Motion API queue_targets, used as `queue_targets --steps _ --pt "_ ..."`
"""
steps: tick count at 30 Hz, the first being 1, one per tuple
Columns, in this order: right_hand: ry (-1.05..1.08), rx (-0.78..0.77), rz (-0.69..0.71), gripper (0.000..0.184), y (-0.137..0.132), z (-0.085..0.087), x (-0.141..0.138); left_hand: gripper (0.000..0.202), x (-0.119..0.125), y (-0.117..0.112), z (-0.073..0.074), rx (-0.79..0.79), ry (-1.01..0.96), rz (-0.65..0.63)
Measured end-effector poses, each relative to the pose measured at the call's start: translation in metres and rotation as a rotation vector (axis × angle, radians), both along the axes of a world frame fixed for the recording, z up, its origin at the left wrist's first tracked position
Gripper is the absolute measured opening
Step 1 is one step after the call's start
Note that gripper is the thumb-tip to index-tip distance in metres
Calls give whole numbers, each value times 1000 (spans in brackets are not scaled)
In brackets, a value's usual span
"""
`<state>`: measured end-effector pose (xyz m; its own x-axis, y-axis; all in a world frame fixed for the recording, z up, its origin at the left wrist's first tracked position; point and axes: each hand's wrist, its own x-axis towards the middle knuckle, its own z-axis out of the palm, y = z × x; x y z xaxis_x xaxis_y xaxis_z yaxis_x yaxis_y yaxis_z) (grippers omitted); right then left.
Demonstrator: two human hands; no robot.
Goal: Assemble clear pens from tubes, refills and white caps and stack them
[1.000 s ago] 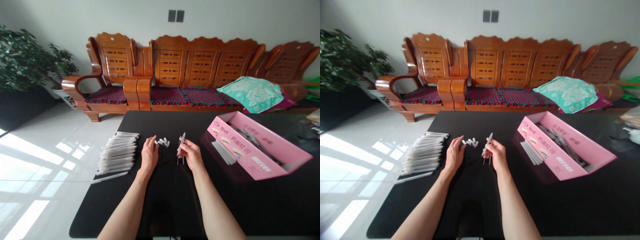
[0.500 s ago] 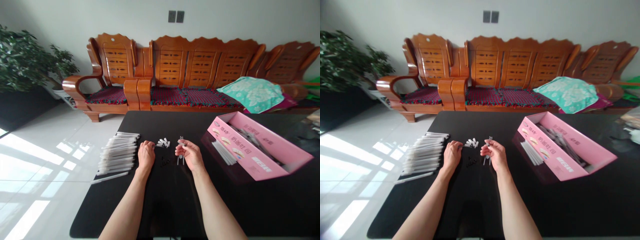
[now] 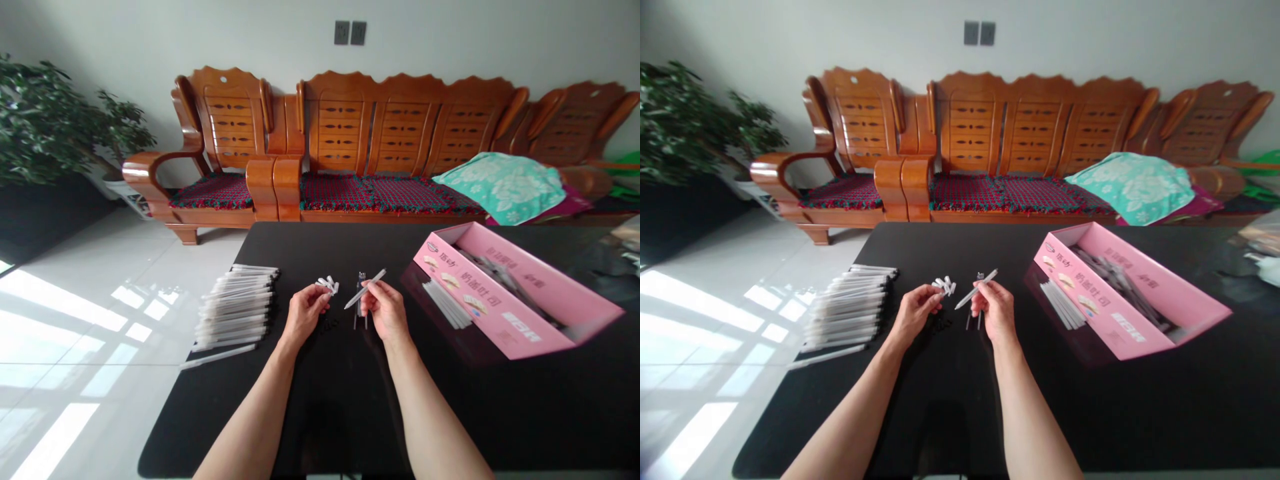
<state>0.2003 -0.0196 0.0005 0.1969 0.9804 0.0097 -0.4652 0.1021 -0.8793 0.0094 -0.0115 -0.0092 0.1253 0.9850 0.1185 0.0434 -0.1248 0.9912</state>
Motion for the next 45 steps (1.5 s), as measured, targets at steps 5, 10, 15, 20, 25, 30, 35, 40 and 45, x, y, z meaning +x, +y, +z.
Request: queue_targets --steps 5,10,15,20,25,30,35,40,45 --pt "22 -11 -31 23 0 2 -1 32 8 -2 -5 -11 -1 -48" --pt "-4 -12 -42 26 0 2 -2 33 6 -2 0 -6 35 -40" --pt "-33 -29 -38 28 1 2 -4 31 6 -4 -1 51 112 -33" --pt "-42 -34 -30 28 0 2 -5 32 6 -4 -5 58 119 -39" --pt "-46 -37 -38 28 1 1 -4 32 7 -4 -3 30 63 -31" --pt "-58 -43 -41 28 2 1 -4 32 8 -5 -1 21 48 -33" --pt "-69 -47 -31 28 1 0 -4 29 8 -6 1 43 110 -13" --pt "-90 -52 1 27 0 -1 -6 26 8 -7 0 65 159 0" --pt "-43 -92 31 29 0 0 -5 27 8 -5 -2 47 111 -9"
